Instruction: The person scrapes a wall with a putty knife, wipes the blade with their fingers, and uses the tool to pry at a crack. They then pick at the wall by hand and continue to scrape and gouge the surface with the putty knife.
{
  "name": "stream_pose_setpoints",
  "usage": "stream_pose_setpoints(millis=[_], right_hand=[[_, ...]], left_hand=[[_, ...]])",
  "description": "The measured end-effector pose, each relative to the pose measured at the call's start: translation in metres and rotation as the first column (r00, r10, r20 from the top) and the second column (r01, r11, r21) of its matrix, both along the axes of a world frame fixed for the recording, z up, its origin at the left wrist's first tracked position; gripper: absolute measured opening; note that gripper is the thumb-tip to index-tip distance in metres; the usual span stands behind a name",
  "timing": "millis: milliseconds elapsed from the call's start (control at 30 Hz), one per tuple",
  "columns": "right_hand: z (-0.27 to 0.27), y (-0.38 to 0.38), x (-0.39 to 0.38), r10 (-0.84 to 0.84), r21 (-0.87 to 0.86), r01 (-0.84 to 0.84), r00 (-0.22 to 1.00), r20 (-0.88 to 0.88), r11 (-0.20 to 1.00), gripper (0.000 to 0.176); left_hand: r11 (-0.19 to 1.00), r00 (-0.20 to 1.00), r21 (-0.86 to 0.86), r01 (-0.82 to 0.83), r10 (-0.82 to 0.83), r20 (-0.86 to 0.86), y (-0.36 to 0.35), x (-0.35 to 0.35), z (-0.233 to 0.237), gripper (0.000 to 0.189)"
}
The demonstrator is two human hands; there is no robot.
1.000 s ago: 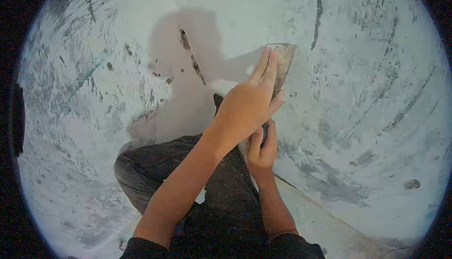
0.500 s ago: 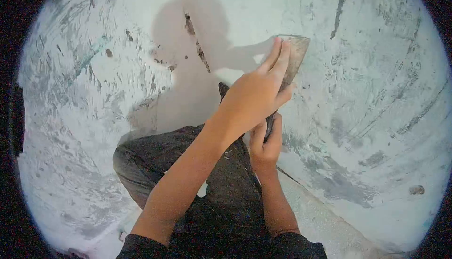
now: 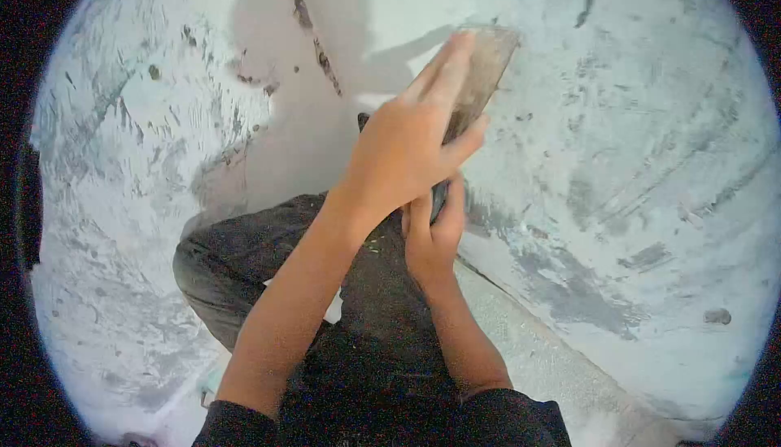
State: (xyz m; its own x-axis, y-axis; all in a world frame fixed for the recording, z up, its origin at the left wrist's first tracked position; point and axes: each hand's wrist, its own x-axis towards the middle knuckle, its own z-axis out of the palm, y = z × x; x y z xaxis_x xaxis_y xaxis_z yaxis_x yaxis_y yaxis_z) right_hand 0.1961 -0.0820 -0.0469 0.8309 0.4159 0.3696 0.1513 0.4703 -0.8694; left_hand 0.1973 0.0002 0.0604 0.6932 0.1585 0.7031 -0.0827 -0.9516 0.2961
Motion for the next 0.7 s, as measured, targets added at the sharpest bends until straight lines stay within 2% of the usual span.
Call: stream_pose_setpoints(millis=[33,100,167,267,300,367,400,467,500,567,600,667,700], right_hand=[[-0.002,-0.006,-0.004,0.091,0.006,-0.090,0.991,-0.095,0.996,0.023],[-0.022,-0.022,-0.004,0.096,0.008,-0.095,0.995,-0.034,0.995,0.026],[-0.069,-0.037,0.000,-0.021,-0.141,0.050,0.979,0.202,0.989,0.027],[-0.103,-0.077,-0.012,0.020,-0.271,0.018,0.990,0.139,0.962,0.028],[-0.112,-0.089,-0.019,0.042,-0.311,-0.012,0.995,0.089,0.950,0.028],[-0.134,-0.105,-0.035,0.081,-0.309,-0.090,0.996,-0.043,0.947,0.033],[-0.133,-0.108,-0.036,0.080,-0.302,-0.087,0.996,-0.037,0.949,0.033],[-0.129,-0.115,-0.038,0.172,-0.268,-0.210,0.972,-0.158,0.940,0.038],[-0.129,-0.113,-0.036,0.161,-0.260,-0.200,0.973,-0.164,0.945,0.038],[-0.128,-0.105,-0.028,0.128,-0.213,-0.139,0.990,-0.064,0.967,0.043],[-0.128,-0.099,-0.022,0.119,-0.204,-0.129,0.991,-0.064,0.970,0.043],[-0.131,-0.095,-0.017,0.101,-0.270,-0.091,0.995,0.021,0.958,0.041],[-0.135,-0.089,-0.014,0.099,-0.272,-0.091,0.995,0.015,0.958,0.041]], left_hand=[[1.000,1.000,0.013,0.008,-0.008,0.007,-0.002,-0.001,0.000,0.077],[1.000,0.997,0.011,0.028,-0.029,0.070,-0.006,-0.005,0.003,0.080],[0.999,0.999,0.023,0.032,-0.033,0.028,-0.010,-0.010,0.013,0.080],[0.968,0.990,0.221,0.121,-0.134,0.042,-0.005,-0.002,0.020,0.077],[0.964,0.990,0.237,0.119,-0.134,0.050,-0.004,0.000,0.023,0.077],[0.891,0.994,0.449,0.071,-0.102,0.045,-0.002,0.003,0.025,0.074],[0.887,0.993,0.457,0.070,-0.103,0.049,0.005,0.005,0.024,0.074],[0.895,0.990,0.428,-0.129,0.142,0.001,0.024,0.003,0.018,0.072],[0.893,0.991,0.435,-0.115,0.130,-0.005,0.030,0.001,0.016,0.072],[0.951,0.987,0.264,-0.158,0.159,0.018,0.036,-0.006,0.008,0.069],[0.950,0.989,0.273,-0.148,0.149,0.018,0.039,-0.009,0.005,0.069],[0.979,0.999,0.201,-0.028,0.031,-0.009,0.039,-0.019,-0.007,0.065],[0.980,0.999,0.199,-0.025,0.029,-0.015,0.034,-0.025,-0.011,0.065]])
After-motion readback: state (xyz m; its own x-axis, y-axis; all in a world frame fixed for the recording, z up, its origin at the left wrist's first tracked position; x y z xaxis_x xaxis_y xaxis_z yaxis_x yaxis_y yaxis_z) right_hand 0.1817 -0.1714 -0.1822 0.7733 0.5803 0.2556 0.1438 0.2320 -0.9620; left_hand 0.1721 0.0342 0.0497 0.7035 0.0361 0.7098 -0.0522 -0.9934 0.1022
